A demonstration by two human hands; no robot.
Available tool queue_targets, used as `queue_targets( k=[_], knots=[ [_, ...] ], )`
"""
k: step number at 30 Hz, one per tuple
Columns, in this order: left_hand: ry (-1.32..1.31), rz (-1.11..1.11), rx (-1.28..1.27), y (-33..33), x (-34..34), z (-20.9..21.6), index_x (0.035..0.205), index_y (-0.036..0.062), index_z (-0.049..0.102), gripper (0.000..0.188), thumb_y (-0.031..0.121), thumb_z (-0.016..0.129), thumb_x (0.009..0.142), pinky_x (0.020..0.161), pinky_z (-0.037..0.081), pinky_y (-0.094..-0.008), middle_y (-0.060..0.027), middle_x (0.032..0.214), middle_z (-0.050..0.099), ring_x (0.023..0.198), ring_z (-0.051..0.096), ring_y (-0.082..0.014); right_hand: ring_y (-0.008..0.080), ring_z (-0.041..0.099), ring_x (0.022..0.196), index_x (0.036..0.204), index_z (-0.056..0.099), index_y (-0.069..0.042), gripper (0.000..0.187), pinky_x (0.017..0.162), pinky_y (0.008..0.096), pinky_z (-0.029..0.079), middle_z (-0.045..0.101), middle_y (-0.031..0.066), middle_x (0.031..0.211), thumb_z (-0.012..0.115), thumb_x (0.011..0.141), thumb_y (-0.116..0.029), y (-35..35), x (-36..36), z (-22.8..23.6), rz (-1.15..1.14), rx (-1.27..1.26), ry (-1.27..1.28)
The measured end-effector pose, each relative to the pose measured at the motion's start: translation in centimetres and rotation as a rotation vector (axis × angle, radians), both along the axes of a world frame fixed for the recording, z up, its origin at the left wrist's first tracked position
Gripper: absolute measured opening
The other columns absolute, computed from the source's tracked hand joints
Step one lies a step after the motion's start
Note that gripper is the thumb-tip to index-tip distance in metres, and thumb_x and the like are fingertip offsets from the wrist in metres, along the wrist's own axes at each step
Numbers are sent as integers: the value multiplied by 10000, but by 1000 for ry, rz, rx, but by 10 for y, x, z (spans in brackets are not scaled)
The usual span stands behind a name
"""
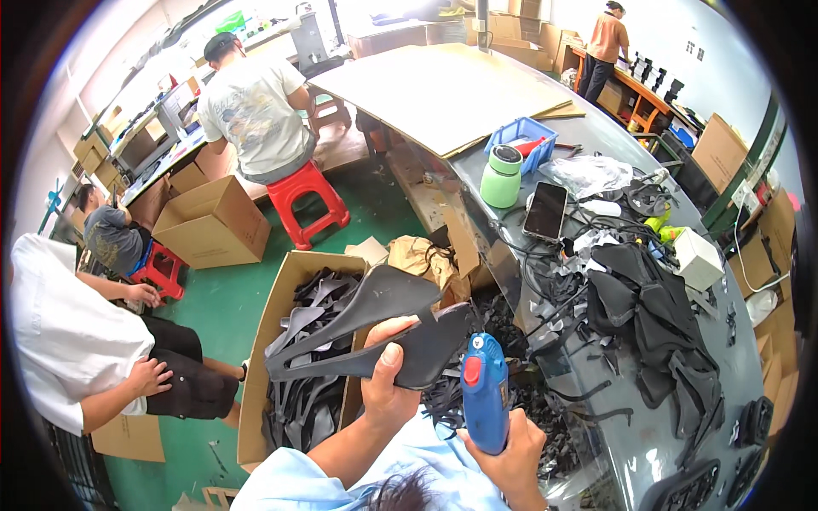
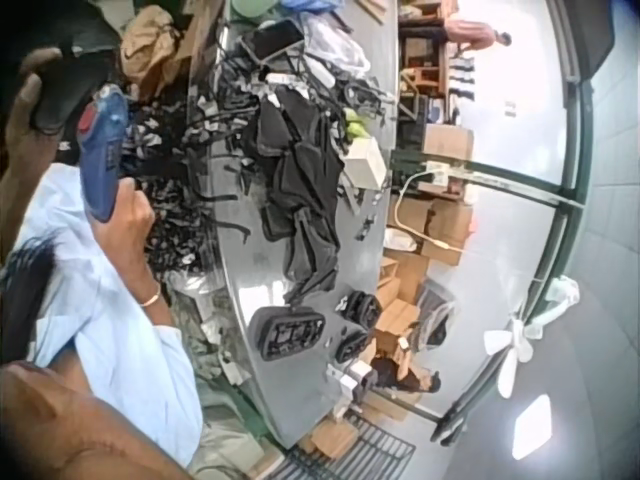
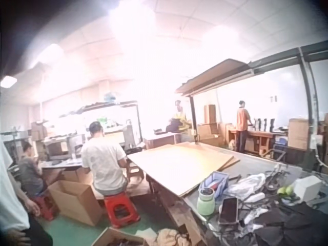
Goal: The person uses a hot glue gun to apply adhesive to the edges of black plastic parts. They pick up each part from a cardboard box, apply glue, and place the part on a table. The task is performed repeatedly in a workshop environment.
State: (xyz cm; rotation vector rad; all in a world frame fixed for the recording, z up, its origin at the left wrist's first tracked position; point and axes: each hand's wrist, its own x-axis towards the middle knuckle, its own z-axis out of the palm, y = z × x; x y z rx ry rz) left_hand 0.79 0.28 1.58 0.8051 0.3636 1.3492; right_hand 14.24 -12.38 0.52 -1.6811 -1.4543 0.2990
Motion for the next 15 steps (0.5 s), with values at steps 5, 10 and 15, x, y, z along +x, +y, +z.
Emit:
queue_targets(
  k=[5,10,15],
  knots=[
    [79,-29,188,7,-6,8,1112,-46,516,382,218,579,843,926,445,-357,-194,1133,566,1051,564,-233,279,535,479,731,440,-41,473,464,354,410,506,101,560,841,588,-247,-1,4,2,19,3,-7],
    [200,-261,44,27,-29,24,1072,-76,538,351,142,556,797,900,472,-359,-220,1073,601,992,600,-253,289,525,500,727,454,-45,447,483,382,399,501,99,573,828,587,-247,-4,9,3,-2,-19,-95],
    [313,-249,-141,42,-44,57,1041,-69,548,356,143,535,756,769,522,-313,-191,981,618,882,627,-218,301,517,525,725,485,-50,369,502,401,379,508,97,582,787,577,-200,-10,10,-8,-33,-8,-258]
  ],
)
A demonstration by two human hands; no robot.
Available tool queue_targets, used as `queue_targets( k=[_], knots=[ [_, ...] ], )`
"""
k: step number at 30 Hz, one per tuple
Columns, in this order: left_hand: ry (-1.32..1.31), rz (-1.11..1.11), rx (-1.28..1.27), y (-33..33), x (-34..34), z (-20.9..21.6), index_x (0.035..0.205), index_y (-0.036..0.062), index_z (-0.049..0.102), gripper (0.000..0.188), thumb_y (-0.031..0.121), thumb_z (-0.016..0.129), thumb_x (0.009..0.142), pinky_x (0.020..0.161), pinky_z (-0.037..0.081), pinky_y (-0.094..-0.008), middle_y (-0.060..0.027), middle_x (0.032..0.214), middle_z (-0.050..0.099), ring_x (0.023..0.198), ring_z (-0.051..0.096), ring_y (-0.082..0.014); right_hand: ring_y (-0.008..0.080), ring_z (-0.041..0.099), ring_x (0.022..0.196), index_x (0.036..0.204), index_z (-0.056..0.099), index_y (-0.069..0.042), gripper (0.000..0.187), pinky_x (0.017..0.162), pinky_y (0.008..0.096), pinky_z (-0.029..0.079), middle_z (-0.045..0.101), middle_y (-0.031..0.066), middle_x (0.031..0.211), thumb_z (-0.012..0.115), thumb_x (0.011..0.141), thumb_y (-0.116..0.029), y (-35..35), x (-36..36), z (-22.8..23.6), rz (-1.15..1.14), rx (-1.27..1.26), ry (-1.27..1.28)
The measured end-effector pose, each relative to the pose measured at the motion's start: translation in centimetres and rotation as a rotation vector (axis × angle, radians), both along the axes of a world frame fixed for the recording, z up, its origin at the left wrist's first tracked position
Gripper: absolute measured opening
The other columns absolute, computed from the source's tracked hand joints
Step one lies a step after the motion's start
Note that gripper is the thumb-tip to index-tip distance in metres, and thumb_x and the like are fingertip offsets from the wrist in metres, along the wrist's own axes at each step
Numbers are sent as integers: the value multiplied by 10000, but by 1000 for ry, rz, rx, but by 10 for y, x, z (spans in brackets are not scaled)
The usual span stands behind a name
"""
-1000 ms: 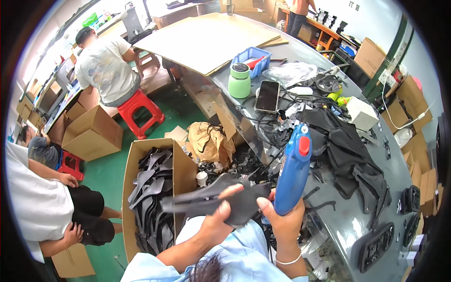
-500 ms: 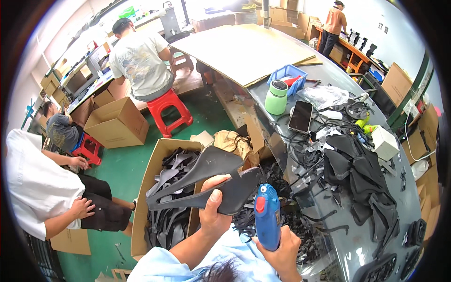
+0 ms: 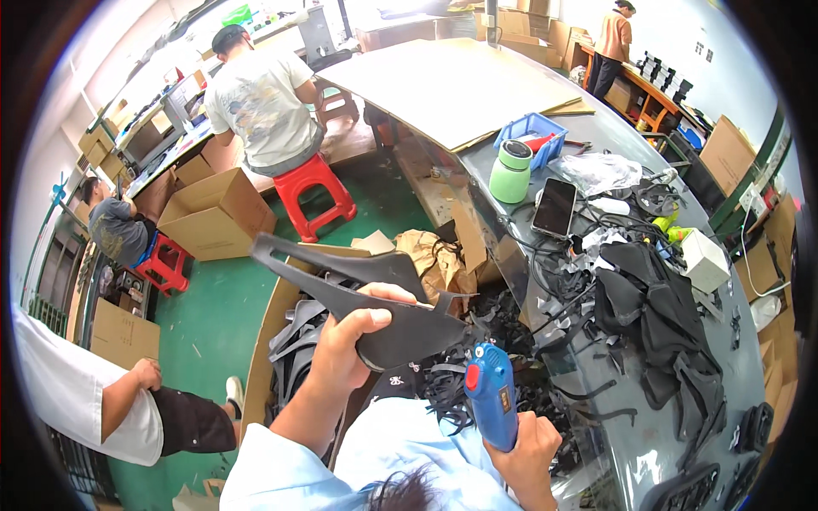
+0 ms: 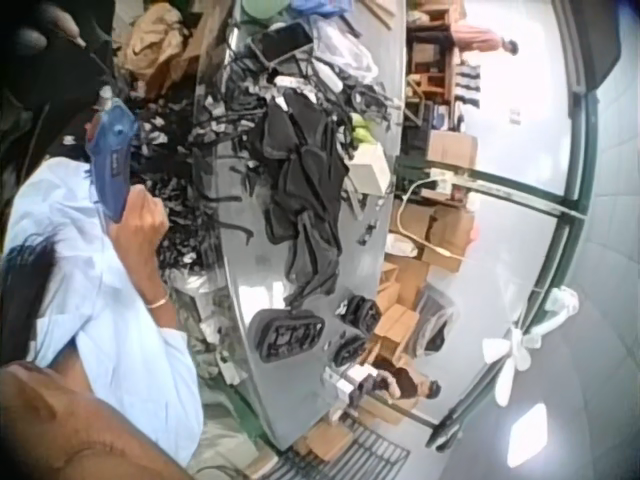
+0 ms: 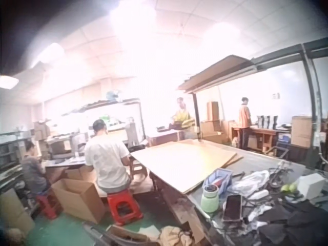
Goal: The person uses a hot glue gun to apply adhesive to the edges of black plastic parts. They pick up each part from a cardboard box, apply glue, and place the part on a table. The task is performed repeatedly in a workshop environment.
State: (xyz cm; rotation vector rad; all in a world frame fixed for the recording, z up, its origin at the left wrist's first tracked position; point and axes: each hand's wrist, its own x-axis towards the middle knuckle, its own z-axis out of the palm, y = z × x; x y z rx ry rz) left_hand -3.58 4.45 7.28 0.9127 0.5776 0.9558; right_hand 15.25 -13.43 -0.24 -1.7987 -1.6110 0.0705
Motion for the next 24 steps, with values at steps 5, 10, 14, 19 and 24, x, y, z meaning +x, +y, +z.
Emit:
queue_targets(
  k=[5,10,14,19,24],
  knots=[
    [99,-68,30,6,-2,8,1026,-62,564,323,112,545,756,754,515,-294,-150,931,627,853,624,-183,298,518,531,727,496,-48,332,518,393,379,519,96,589,764,563,-156,-1,-2,-2,23,-19,-11],
    [200,-145,84,3,0,13,1023,-48,582,302,101,565,760,794,485,-277,-113,932,634,861,613,-156,296,514,522,726,497,-49,333,532,391,382,522,97,590,767,561,-155,-1,-3,-1,30,-33,-14],
    [305,-160,160,0,4,13,1011,-65,575,326,118,577,742,802,493,-287,-147,960,635,874,625,-186,301,513,519,724,497,-49,336,530,392,382,522,98,591,769,557,-152,-1,-4,-1,40,-7,-10],
    [398,-242,192,0,2,-1,1023,-23,590,277,95,590,772,818,466,-272,-91,967,632,908,598,-150,319,514,526,730,499,-54,344,531,410,385,515,109,590,772,549,-158,4,-10,0,68,9,5],
    [377,-40,-41,-5,-4,-69,1029,14,574,272,160,664,817,800,470,-272,-41,964,607,881,585,-135,342,550,567,760,507,-31,391,539,399,432,530,134,620,806,572,-199,-4,-12,-5,-38,-36,6]
  ],
)
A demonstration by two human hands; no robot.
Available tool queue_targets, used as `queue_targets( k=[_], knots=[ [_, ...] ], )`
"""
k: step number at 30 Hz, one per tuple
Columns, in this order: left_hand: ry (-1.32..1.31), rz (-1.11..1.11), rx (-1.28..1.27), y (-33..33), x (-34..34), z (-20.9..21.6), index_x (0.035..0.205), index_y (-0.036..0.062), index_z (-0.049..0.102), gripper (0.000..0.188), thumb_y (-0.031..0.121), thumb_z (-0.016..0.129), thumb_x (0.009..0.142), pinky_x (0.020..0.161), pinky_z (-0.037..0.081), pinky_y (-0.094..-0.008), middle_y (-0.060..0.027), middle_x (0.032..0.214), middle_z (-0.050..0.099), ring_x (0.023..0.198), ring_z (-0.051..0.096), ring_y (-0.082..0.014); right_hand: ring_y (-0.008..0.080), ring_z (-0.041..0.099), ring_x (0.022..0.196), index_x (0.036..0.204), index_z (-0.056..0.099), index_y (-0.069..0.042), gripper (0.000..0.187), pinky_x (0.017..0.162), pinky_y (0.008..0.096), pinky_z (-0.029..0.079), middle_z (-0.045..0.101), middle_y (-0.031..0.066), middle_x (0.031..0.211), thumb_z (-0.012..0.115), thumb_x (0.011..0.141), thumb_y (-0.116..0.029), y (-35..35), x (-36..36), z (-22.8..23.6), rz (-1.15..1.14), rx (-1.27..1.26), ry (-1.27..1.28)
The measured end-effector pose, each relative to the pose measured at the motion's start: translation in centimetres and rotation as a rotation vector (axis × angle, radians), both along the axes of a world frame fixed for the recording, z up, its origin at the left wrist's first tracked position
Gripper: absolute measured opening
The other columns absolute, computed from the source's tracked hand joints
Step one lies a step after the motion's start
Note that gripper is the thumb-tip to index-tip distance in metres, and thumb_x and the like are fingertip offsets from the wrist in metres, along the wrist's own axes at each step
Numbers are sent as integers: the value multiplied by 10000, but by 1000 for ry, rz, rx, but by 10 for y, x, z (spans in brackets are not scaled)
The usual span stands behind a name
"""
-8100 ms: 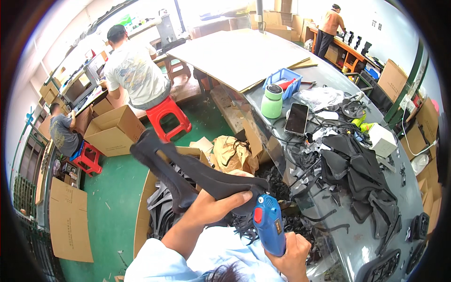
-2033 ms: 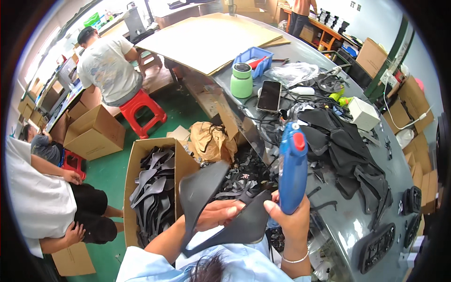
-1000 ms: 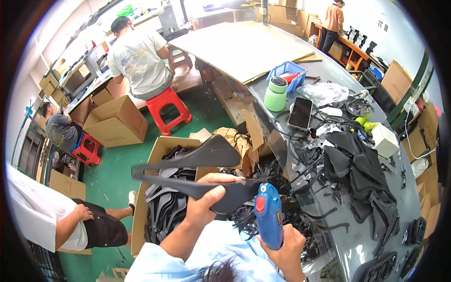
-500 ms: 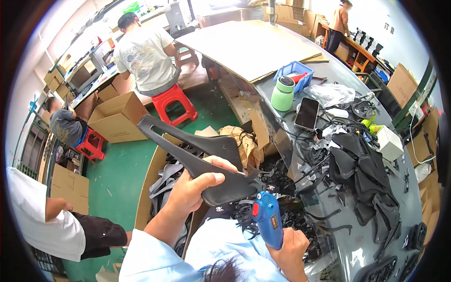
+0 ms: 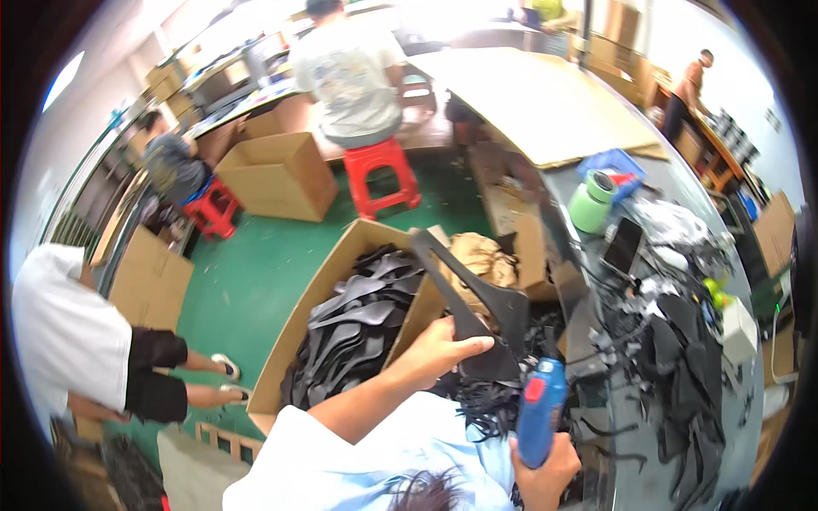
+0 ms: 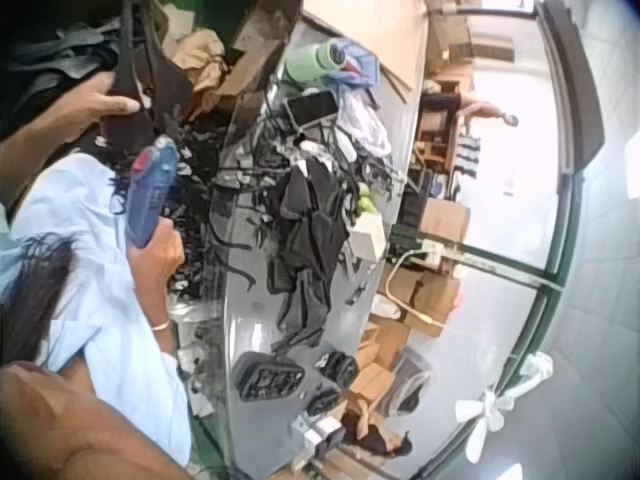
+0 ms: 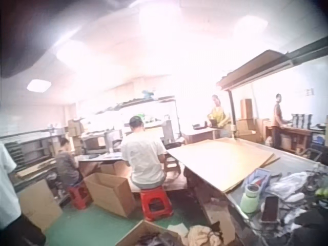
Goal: The person uses a hot glue gun to apply adhesive to the edges of black plastic parts. They pick up each part from a cardboard box, apply glue, and place the part on a table. The task is performed repeatedly in a workshop environment.
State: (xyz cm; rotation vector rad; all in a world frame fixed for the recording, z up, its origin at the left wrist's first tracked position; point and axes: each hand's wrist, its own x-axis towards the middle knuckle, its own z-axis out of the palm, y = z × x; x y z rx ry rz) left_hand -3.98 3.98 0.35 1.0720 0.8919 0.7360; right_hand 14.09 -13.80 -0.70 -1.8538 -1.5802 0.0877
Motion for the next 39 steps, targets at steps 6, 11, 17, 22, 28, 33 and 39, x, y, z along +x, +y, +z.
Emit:
queue_targets(
  k=[6,11,17,22,28,33,39],
  knots=[
    [-239,569,-165,13,-54,-99,1099,10,475,310,169,600,864,805,533,-345,-88,975,597,876,622,-187,407,561,610,765,486,-36,442,537,432,435,548,193,639,822,623,-286,2,9,4,-103,-83,62],
    [-414,1123,-116,44,-135,-171,1099,66,456,372,265,643,846,750,536,-390,-71,995,577,878,612,-222,412,570,604,787,495,-15,481,521,431,439,549,196,617,818,640,-340,6,7,6,-97,-71,59],
    [-240,1061,-540,41,-171,-267,1138,27,401,306,202,517,916,768,533,-410,-172,1104,534,963,591,-306,412,562,595,797,501,-15,477,514,421,435,543,198,611,809,653,-350,2,8,4,-89,-96,149],
    [-368,1134,-358,54,-149,-285,1140,78,375,283,245,478,936,667,552,-390,-138,1021,543,864,621,-281,418,542,578,798,501,-10,477,510,424,422,537,205,617,809,651,-343,-4,15,0,-117,-133,136],
    [-226,1308,-398,101,-199,-271,1095,49,420,272,208,526,901,588,543,-376,-130,977,540,814,626,-285,432,553,631,851,538,15,512,553,439,432,556,220,652,815,642,-362,-16,24,1,-204,-144,151],
    [1108,1009,572,80,-164,-256,1115,110,520,485,138,670,654,952,331,-590,-150,1211,490,1213,399,-321,417,591,681,899,555,24,484,596,425,459,605,226,731,815,654,-304,-11,13,9,-267,-213,190],
    [1733,205,340,55,-141,-253,1343,310,388,505,186,486,864,943,142,-755,-53,1504,124,1392,41,-325,316,607,677,1003,563,49,486,618,385,477,619,192,765,800,685,-231,-4,4,8,-219,-249,107]
  ],
)
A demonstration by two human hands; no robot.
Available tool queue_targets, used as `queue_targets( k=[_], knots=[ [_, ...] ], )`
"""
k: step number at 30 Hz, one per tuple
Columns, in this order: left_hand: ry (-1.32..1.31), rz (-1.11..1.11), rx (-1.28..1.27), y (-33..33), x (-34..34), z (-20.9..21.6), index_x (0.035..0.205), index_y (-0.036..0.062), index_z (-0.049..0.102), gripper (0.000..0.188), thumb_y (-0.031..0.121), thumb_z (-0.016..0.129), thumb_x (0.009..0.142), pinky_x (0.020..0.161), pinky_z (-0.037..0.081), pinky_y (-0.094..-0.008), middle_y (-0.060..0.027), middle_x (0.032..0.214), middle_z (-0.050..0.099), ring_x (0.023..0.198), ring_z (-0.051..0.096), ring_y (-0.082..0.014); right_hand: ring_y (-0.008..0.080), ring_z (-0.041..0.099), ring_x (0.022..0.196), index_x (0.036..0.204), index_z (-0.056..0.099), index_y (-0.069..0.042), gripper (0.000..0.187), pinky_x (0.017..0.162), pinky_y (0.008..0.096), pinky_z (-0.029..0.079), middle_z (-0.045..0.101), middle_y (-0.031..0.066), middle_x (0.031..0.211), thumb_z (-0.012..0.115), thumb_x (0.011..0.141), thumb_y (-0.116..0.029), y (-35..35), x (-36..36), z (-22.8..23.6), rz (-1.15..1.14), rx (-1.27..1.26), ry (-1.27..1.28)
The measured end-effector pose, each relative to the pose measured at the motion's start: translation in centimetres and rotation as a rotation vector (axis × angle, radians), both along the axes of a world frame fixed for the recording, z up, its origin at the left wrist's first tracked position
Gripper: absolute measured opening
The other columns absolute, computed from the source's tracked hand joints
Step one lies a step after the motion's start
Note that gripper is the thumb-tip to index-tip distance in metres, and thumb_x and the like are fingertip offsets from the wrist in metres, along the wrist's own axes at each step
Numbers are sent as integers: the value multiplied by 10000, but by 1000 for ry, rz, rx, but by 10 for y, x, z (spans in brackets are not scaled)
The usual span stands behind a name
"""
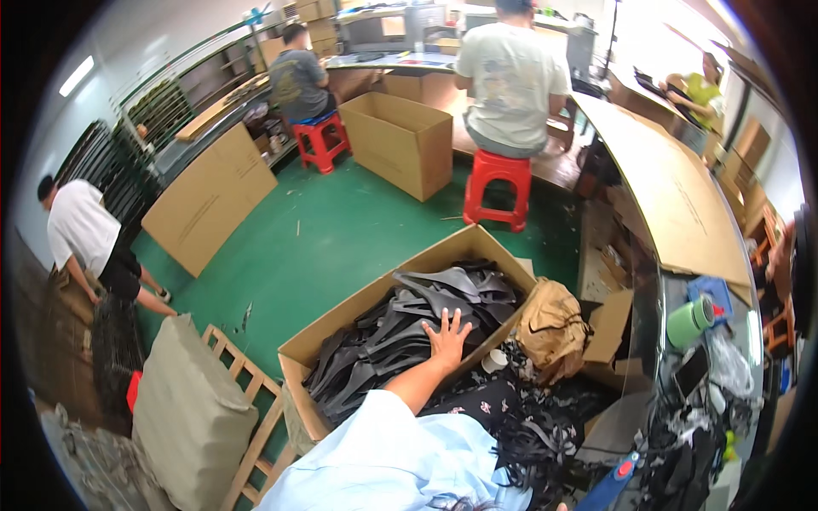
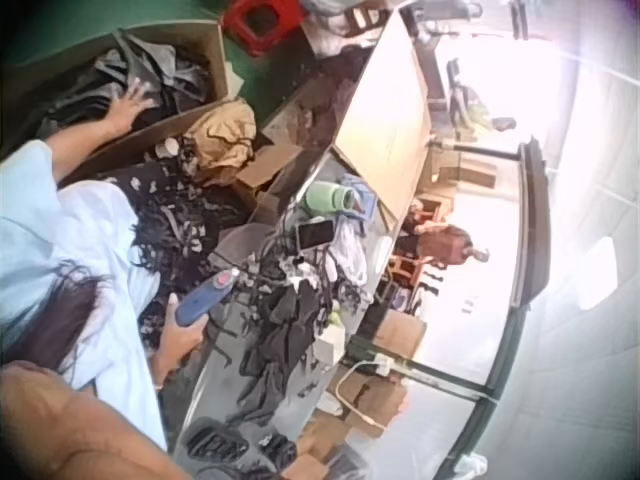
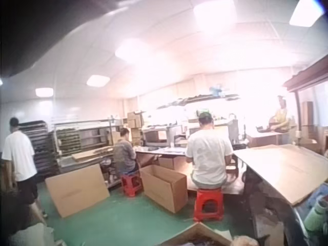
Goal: The person uses a hot glue gun to apply adhesive to the edges of black plastic parts. They pick up each part from a cardboard box, apply glue, and place the part on a table. The task is performed repeatedly in a workshop environment.
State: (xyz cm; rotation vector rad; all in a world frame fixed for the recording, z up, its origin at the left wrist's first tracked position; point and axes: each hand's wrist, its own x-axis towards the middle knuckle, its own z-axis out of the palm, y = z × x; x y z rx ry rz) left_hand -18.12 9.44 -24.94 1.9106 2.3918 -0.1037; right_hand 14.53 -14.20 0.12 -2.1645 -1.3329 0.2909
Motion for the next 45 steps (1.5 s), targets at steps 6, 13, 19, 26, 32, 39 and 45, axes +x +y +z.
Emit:
queue_targets(
  k=[6,13,19,26,32,39,45],
  knots=[
    [88,-7,-107,-1,-30,-3,1395,319,317,558,228,489,871,924,154,-766,-39,1518,66,1393,30,-319,281,616,665,950,581,50,450,651,376,483,633,161,743,810,667,-214,12,-16,-1,-11,119,93],
    [44,241,-63,11,-106,11,1367,288,371,566,229,539,830,943,227,-702,-71,1486,210,1356,192,-343,250,587,721,1061,560,75,470,701,361,471,626,159,826,775,698,-131,13,-17,-7,-24,73,253],
    [-194,468,-180,-10,-154,-15,1307,257,424,425,213,448,886,915,280,-648,-106,1425,311,1273,341,-336,198,569,708,1207,443,94,590,597,332,496,592,155,873,755,735,-74,16,-23,-9,11,61,445],
    [-225,400,72,-22,-127,-28,1263,192,457,502,255,613,790,894,367,-573,-116,1271,417,1215,386,-300,209,578,699,1205,450,91,592,596,326,515,590,157,887,758,724,-61,13,-22,-8,-74,28,549],
    [-304,442,193,-33,-115,-21,1199,125,510,468,239,645,766,886,385,-524,-125,1265,432,1181,415,-303,193,583,690,1205,472,90,591,576,300,508,594,144,854,764,725,-95,10,3,-35,14,42,350],
    [-322,330,282,-26,-85,-25,1136,130,550,396,204,609,752,871,398,-498,-123,1224,479,1172,431,-298,186,583,684,1193,487,86,595,589,314,505,597,129,838,778,716,-119,-10,7,-31,-129,57,293],
    [-478,-31,604,-32,-41,-23,1120,16,524,387,122,608,757,1006,321,-448,-207,1205,493,1174,424,-359,271,614,631,862,551,2,512,607,382,471,597,153,675,821,598,-344,7,9,-22,-144,79,174]
  ],
)
